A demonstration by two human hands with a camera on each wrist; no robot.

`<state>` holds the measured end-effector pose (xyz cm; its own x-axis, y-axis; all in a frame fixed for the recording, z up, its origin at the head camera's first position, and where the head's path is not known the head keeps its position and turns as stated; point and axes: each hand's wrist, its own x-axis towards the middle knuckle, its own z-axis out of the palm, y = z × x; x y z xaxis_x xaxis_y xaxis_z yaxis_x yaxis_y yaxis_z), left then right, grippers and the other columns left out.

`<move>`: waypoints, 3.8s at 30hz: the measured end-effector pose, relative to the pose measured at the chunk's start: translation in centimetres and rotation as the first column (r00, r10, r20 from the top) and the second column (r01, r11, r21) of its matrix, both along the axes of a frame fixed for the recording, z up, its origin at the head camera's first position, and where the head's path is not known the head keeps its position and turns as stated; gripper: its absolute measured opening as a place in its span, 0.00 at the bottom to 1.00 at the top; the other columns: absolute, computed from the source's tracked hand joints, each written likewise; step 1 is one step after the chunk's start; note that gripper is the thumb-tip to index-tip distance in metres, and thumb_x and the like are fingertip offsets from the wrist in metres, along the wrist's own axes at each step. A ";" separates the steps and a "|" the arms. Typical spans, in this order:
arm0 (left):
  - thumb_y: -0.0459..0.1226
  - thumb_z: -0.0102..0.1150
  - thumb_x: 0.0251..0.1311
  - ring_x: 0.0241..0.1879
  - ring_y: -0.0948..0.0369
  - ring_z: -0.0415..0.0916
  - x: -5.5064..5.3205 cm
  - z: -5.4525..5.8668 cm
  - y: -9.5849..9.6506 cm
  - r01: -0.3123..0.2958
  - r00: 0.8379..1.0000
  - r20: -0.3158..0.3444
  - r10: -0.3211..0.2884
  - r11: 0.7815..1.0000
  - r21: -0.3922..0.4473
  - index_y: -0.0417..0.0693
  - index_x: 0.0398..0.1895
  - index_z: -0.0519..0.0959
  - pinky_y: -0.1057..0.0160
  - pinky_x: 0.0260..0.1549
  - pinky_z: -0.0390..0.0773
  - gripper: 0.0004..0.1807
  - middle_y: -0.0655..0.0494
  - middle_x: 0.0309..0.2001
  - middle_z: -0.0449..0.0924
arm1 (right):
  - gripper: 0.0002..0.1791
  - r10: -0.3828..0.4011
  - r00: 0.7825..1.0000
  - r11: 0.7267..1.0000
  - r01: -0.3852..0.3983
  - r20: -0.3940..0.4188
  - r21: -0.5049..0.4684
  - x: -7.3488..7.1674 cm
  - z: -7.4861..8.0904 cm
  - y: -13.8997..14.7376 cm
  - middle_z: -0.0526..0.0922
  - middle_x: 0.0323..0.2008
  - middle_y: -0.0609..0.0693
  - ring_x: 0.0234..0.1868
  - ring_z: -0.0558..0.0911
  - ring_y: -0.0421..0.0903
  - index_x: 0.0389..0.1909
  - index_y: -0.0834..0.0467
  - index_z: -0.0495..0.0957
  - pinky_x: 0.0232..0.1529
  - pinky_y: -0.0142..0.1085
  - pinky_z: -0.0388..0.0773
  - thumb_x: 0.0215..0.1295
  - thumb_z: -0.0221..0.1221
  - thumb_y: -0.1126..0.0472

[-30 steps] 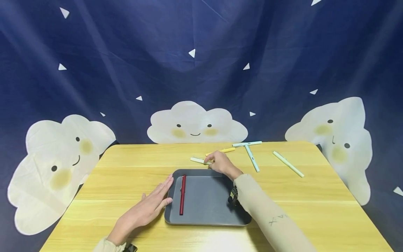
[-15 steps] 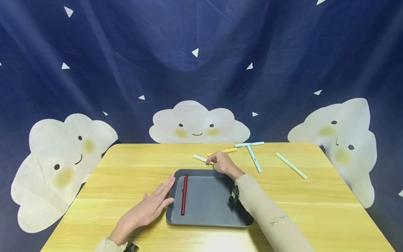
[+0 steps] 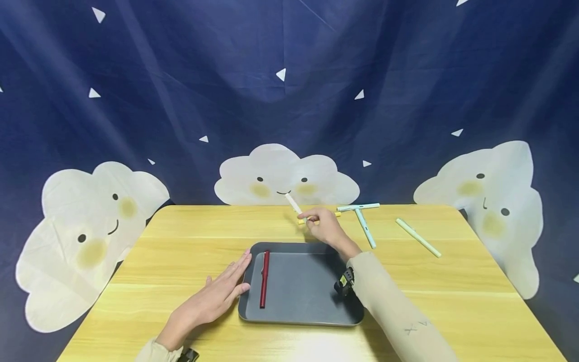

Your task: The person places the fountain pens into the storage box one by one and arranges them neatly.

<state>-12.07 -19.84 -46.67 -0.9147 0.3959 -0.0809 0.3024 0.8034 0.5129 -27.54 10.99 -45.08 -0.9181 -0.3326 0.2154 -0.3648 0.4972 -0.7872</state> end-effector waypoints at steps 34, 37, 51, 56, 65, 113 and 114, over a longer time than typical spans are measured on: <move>0.52 0.41 0.81 0.78 0.40 0.48 -0.1 -0.1 0.1 0.023 1.000 -0.010 -0.023 1.000 -0.006 0.58 0.85 0.43 0.14 0.56 0.49 0.36 0.63 0.84 0.36 | 0.16 0.086 0.990 0.943 -0.046 0.109 -0.328 6.8 0.2 1.2 0.85 0.51 0.69 0.34 0.88 0.47 0.54 0.66 0.85 0.30 0.42 0.87 0.65 0.66 0.73; 0.52 0.41 0.81 0.78 0.40 0.48 -0.1 -0.1 0.1 0.017 1.000 -0.008 -0.017 1.000 -0.008 0.58 0.85 0.43 0.14 0.56 0.48 0.37 0.63 0.84 0.36 | 0.16 0.098 0.990 0.941 -0.060 0.100 -0.333 7.1 0.3 1.1 0.86 0.49 0.69 0.33 0.88 0.47 0.54 0.65 0.85 0.30 0.42 0.87 0.65 0.67 0.71; 0.52 0.41 0.81 0.78 0.40 0.48 0.0 -0.1 0.0 0.010 1.000 -0.005 -0.010 1.000 -0.005 0.58 0.85 0.43 0.13 0.56 0.47 0.37 0.64 0.83 0.34 | 0.18 0.063 0.992 0.931 -0.018 0.112 -0.364 9.1 1.4 0.6 0.85 0.49 0.70 0.37 0.89 0.55 0.55 0.67 0.84 0.31 0.41 0.87 0.63 0.68 0.74; 0.52 0.42 0.80 0.78 0.40 0.48 0.0 0.0 0.0 0.011 1.000 -0.006 -0.011 1.000 -0.008 0.58 0.85 0.43 0.14 0.56 0.47 0.37 0.64 0.83 0.34 | 0.19 0.056 0.991 0.935 -0.010 0.121 -0.356 9.9 1.5 0.6 0.85 0.51 0.69 0.41 0.89 0.53 0.56 0.67 0.84 0.32 0.41 0.87 0.62 0.67 0.75; 0.52 0.42 0.81 0.78 0.39 0.48 0.0 0.0 0.0 0.016 1.000 -0.012 -0.016 1.000 -0.009 0.57 0.85 0.43 0.13 0.56 0.47 0.37 0.60 0.84 0.36 | 0.18 0.031 0.996 0.928 0.002 0.083 -0.372 11.7 1.1 0.5 0.87 0.48 0.64 0.39 0.89 0.51 0.54 0.64 0.86 0.31 0.41 0.87 0.62 0.69 0.73; 0.53 0.41 0.80 0.78 0.41 0.47 0.0 0.1 0.2 0.005 1.000 -0.003 -0.005 1.000 -0.007 0.58 0.85 0.43 0.14 0.57 0.47 0.37 0.63 0.83 0.36 | 0.20 0.094 0.991 0.926 -0.051 0.097 -0.373 14.7 -2.3 -1.2 0.89 0.34 0.59 0.26 0.88 0.51 0.57 0.63 0.83 0.40 0.40 0.86 0.64 0.69 0.71; 0.53 0.41 0.80 0.78 0.41 0.48 0.0 0.1 0.1 0.003 1.000 -0.003 -0.003 1.000 -0.007 0.58 0.85 0.43 0.14 0.57 0.47 0.37 0.63 0.83 0.36 | 0.20 0.097 0.990 0.924 -0.051 0.102 -0.378 14.7 -2.4 -1.3 0.89 0.35 0.60 0.27 0.88 0.50 0.57 0.65 0.83 0.39 0.40 0.86 0.64 0.69 0.71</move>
